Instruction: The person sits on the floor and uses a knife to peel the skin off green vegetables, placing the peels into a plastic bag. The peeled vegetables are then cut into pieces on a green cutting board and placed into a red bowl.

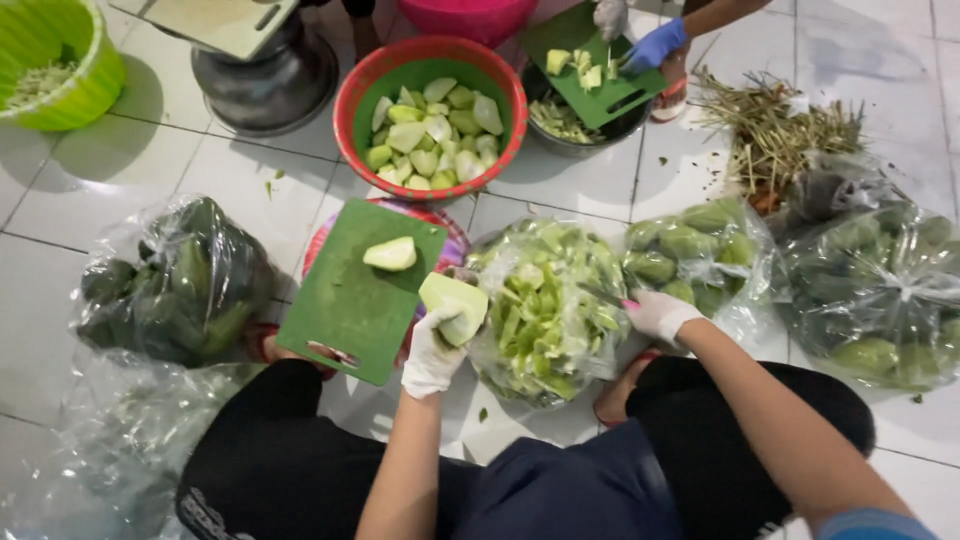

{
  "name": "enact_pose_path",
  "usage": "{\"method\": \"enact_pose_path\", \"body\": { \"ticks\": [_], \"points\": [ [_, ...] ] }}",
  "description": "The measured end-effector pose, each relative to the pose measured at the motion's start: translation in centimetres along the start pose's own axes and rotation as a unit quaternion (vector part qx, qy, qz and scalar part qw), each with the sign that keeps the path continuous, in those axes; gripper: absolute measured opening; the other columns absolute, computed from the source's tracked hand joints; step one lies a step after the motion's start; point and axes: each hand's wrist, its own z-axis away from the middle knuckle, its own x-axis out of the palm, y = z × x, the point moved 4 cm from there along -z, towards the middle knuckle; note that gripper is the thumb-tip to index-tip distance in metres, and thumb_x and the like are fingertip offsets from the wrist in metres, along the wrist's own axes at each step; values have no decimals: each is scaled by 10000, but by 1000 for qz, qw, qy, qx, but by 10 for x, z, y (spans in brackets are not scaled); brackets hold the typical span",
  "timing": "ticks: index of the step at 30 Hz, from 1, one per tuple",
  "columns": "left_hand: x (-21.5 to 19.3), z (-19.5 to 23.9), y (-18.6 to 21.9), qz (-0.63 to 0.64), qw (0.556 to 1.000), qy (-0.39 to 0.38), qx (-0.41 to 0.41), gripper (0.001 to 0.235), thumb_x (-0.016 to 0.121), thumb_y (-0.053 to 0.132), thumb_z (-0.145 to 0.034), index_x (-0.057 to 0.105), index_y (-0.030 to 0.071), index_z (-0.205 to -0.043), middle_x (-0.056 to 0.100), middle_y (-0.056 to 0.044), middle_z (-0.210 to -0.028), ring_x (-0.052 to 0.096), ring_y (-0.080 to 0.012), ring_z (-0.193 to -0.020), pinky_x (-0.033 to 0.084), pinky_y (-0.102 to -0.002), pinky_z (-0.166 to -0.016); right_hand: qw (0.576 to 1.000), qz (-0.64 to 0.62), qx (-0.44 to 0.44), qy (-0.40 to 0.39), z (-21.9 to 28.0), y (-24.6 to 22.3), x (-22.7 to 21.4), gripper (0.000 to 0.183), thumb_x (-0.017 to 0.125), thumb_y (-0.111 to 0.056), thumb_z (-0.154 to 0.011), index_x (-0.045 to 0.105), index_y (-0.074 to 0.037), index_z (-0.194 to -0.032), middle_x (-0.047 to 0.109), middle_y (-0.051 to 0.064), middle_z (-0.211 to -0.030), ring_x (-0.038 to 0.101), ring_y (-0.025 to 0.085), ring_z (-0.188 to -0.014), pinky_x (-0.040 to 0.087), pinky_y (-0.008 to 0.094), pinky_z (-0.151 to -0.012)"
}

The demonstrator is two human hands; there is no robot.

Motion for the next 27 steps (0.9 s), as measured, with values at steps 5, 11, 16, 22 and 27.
{"method": "enact_pose_path", "body": {
  "ticks": [5, 11, 16, 22, 27],
  "points": [
    [0, -5, -30, -53, 998, -5, -12, 318, 731, 12, -707, 678, 110, -1004, 754, -113, -1014, 746, -309, -920, 600, -429, -808, 991, -97, -88, 4, 119, -97, -46, 564, 469, -408, -941, 550, -97, -1404, 609, 272, -1337, 546, 413, -1293, 404, 492, -1121],
    [-1, 12, -37, -45, 998, 39, -18, 512, 749, 105, -748, 602, 80, -1238, 669, -149, -1189, 673, -366, -1079, 540, -564, -895, 942, 286, -154, -83, 22, -41, 36, 457, 436, -270, -881, 721, -33, -1148, 723, 202, -1156, 672, 348, -1153, 516, 475, -1017],
    [-10, 4, -30, -57, 998, 32, -18, 507, 720, 165, -786, 549, 91, -1258, 628, -136, -1219, 641, -346, -1095, 515, -596, -930, 974, 225, -26, -14, 17, 9, 3, 431, 473, -316, -872, 763, -73, -1079, 754, 163, -1104, 701, 337, -1101, 547, 512, -921],
    [-4, -5, 1, -132, 990, 44, -17, 546, 725, 218, -789, 548, 122, -1296, 626, -120, -1241, 644, -330, -1110, 523, -587, -913, 988, 146, 33, 36, 49, -36, -44, 427, 486, -366, -876, 779, -123, -1071, 777, 111, -1089, 708, 301, -1117, 560, 513, -906],
    [-9, -76, -3, -76, 996, 30, -22, 565, 748, 115, -760, 595, 120, -1303, 653, -134, -1260, 661, -364, -1112, 527, -551, -896, 999, 45, -16, 18, 17, -104, -29, 433, 451, -198, -899, 697, 34, -1169, 716, 227, -1194, 652, 376, -1190, 521, 524, -983]
  ]
}}
